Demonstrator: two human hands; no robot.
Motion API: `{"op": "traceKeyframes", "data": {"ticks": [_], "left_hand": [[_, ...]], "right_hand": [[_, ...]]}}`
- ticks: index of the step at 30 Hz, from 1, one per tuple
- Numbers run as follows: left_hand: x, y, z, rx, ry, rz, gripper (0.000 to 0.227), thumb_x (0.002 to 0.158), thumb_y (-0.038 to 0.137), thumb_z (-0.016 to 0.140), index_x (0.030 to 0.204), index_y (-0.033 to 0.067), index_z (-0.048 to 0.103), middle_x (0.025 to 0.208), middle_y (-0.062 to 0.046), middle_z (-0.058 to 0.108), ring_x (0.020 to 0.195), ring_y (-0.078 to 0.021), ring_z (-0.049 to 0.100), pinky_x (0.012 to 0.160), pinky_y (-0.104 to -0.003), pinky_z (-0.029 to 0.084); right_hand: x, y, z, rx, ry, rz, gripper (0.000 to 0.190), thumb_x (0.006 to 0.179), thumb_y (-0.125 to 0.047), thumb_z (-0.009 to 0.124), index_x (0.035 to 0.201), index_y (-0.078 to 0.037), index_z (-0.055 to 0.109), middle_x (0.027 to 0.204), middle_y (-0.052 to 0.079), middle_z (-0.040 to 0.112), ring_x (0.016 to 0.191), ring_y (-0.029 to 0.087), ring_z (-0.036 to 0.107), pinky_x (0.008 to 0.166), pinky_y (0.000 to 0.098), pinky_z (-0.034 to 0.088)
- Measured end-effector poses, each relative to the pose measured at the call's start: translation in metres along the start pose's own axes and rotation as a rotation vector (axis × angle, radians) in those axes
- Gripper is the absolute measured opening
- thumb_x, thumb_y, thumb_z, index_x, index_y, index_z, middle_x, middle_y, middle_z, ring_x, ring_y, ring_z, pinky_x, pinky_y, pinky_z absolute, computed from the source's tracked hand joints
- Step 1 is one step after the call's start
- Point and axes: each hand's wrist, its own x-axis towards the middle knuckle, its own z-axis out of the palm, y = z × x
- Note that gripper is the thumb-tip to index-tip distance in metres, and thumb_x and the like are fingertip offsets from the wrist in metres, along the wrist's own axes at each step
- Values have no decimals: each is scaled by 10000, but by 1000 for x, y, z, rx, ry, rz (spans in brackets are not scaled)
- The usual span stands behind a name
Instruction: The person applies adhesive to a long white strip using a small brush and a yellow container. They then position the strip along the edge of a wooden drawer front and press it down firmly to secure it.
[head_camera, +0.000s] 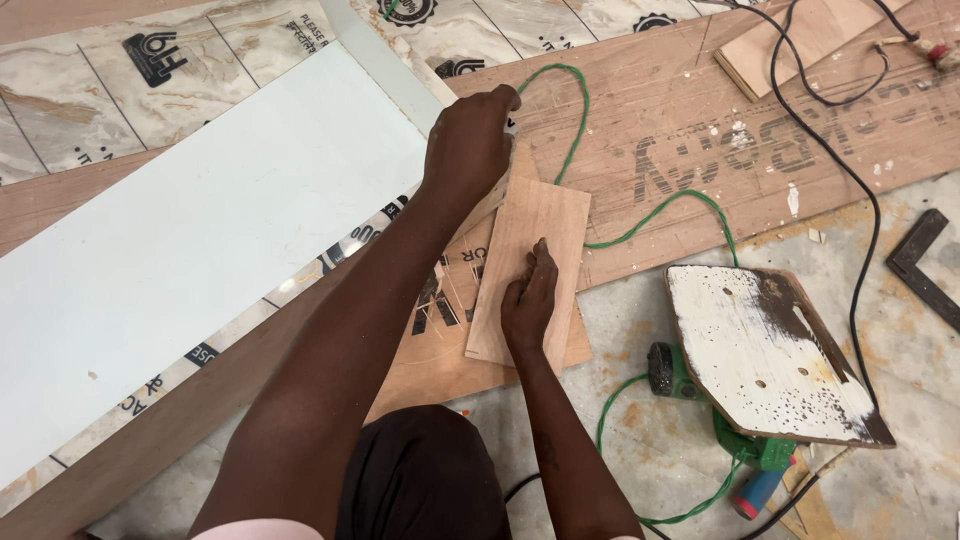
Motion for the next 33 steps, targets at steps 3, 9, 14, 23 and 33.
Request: {"op": "traceKeyframes", "data": {"ticks": [3, 9, 14, 23, 33], "left_hand": [[1, 1, 0, -1, -34, -44, 380, 813, 8, 746, 1176, 72, 655, 1097, -132, 735, 1013, -319, 709, 866, -459, 554], [-3, -3, 4, -56, 48, -7, 401, 787, 23, 764, 1164, 83, 643, 1093, -124, 739, 1012, -323, 705, 854, -468, 547], [-5, -3, 1, -156, 48, -63, 387, 797, 46, 770, 1159, 103, 644, 1064, -107, 748, 1011, -291, 721, 845, -454, 555], [-9, -5, 4, -255, 95, -99, 371, 792, 46, 774, 1139, 98, 653, 1059, -109, 757, 1006, -272, 735, 826, -433, 564], [-11, -6, 3, -272, 122, -61, 357, 804, 41, 774, 1139, 88, 661, 1039, -122, 757, 1004, -299, 729, 851, -445, 559]], "right_hand": [[3, 0, 2, 61, 27, 75, 672, 886, 141, 443, 1540, -4, 387, 1461, 192, 539, 1282, 310, 614, 1057, 389, 512], [73, -26, -10, 409, 74, 82, 497, 1059, 9, 530, 1530, -6, 374, 1353, 175, 639, 1242, 241, 646, 1078, 353, 503], [166, -76, -15, 530, -54, 53, 413, 1070, -29, 517, 1469, 10, 416, 1193, 116, 730, 1098, 166, 674, 937, 306, 565], [185, -94, -19, 424, -138, 27, 318, 1041, 13, 531, 1355, 20, 485, 1059, 114, 743, 943, 116, 704, 843, 272, 600], [188, -89, -20, 344, -145, -99, 294, 1027, 46, 531, 1318, 7, 510, 1018, 112, 766, 887, 109, 710, 794, 259, 577]]}}
